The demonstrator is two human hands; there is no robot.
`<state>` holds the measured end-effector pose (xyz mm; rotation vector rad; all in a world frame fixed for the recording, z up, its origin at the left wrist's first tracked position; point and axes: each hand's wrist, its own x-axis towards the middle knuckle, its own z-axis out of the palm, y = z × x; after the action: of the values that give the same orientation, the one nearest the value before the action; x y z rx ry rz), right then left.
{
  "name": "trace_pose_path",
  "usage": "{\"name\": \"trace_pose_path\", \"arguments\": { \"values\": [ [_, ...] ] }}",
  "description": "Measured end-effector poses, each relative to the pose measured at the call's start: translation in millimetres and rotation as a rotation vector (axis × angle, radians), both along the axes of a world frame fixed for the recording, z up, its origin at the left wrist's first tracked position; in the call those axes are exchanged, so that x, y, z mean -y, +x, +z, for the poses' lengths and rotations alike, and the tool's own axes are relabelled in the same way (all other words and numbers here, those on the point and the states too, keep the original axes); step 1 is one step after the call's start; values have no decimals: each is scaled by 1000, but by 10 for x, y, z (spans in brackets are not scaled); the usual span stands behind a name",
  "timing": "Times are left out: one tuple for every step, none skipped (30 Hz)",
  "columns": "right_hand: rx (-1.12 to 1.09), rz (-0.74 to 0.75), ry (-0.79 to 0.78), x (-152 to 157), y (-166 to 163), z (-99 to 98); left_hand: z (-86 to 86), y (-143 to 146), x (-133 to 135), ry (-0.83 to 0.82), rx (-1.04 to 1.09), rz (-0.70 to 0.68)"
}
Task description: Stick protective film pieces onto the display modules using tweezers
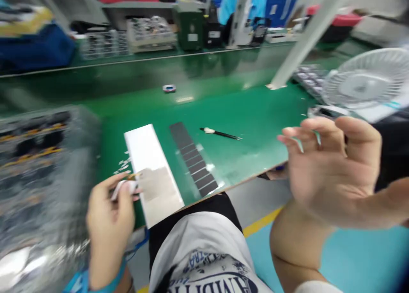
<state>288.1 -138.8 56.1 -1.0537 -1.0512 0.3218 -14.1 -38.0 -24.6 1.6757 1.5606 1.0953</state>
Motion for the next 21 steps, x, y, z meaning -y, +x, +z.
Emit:
{"name": "trace_pose_path", "arguments": {
  "values": [
    [-32,34,-27,-52,-19,-50,35,66,32,-24,93,-15],
    [-58,72,-50,-118,-46,-109,54,119,51,-59,172,-96],
    [-80,117,-61,-194,-84,-173,61,158,62,-48,200,-110],
    [-97,176,-71,-273,-131,-237,59,185,69,-42,232,-148],
    [-106,243,-76,-350,-186,-298,55,203,78,-43,253,-178],
    [-105,312,-88,-423,-248,-353,53,217,90,-52,273,-197],
    [-92,376,-117,-489,-313,-400,54,230,108,-79,303,-227],
    [-62,435,-162,-549,-379,-440,61,245,129,-120,340,-256],
    [-24,480,-221,-602,-444,-472,72,262,154,-170,378,-286],
    [15,520,-287,-651,-505,-498,88,282,178,-220,417,-321],
    [48,565,-350,-696,-562,-521,104,304,202,-262,456,-361],
    [70,622,-409,-737,-614,-542,121,328,224,-300,489,-402],
    [75,686,-458,-774,-658,-564,134,352,242,-331,517,-440],
    [66,752,-496,-807,-694,-585,144,373,257,-357,538,-474],
    [40,818,-528,-834,-721,-607,150,393,266,-377,555,-502],
    [3,882,-553,-856,-740,-628,151,408,271,-393,569,-520],
    [-44,934,-571,-873,-750,-647,148,420,272,-400,580,-528],
    [-94,973,-581,-884,-754,-663,142,429,269,-397,587,-530],
    [-139,1004,-589,-891,-752,-676,134,435,262,-388,589,-527],
    [-174,1025,-595,-895,-748,-688,125,439,253,-375,584,-522],
    [-198,1035,-603,-896,-743,-700,117,443,244,-360,575,-519]
  ]
}}
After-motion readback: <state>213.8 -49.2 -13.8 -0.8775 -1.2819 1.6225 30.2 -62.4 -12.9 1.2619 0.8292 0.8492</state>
